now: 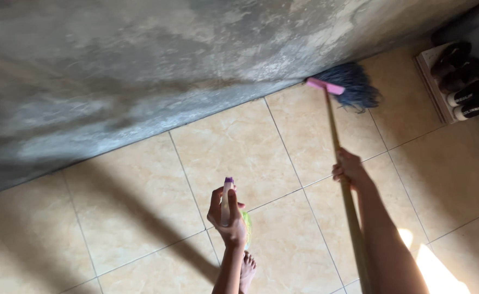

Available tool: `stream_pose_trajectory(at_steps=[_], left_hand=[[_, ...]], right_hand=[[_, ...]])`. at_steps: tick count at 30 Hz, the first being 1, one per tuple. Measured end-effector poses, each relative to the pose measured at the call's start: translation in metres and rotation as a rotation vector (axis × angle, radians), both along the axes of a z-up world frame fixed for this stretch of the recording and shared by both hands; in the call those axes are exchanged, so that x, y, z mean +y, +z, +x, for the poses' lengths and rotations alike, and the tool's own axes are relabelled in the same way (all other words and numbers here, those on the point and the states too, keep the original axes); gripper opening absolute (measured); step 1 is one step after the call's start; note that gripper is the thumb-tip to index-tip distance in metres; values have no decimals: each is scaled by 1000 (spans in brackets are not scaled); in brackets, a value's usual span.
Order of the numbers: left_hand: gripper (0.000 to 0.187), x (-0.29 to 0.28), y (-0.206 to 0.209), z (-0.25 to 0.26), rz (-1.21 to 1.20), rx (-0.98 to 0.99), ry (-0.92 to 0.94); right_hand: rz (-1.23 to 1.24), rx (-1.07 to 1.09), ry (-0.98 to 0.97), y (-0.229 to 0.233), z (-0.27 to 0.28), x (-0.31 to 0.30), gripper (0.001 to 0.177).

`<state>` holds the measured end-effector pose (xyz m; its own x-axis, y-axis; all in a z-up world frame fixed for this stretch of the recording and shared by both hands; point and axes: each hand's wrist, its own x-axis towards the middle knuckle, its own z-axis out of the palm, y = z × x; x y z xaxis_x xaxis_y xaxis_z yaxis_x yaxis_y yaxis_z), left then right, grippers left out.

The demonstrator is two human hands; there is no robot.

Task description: The person mops a tiled floor using a spray bottle and a string mop. They temporarily move a pair of sneakers and a pair of black shoes to clear the path, then resume mopping the area.

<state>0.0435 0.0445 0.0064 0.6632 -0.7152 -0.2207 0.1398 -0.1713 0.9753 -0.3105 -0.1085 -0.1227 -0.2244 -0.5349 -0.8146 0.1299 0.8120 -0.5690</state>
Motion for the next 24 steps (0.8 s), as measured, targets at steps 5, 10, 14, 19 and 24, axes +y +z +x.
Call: stream_pose_trajectory(at_steps=[5,10,14,19,24], left_hand=[[27,29,28,24,-12,13,21],[30,77,67,59,-72,54,23],[27,132,93,101,-30,-2,50],[26,195,114,154,-113,-59,97],[28,240,126,175,-114,-96,100]], right_hand=[[-7,86,216,16,61,67,29],[-1,83,296,26,127,150,33],[35,33,243,29,178,235,41],[64,4,184,23,215,365,45],[125,113,276,40,224,499,40]])
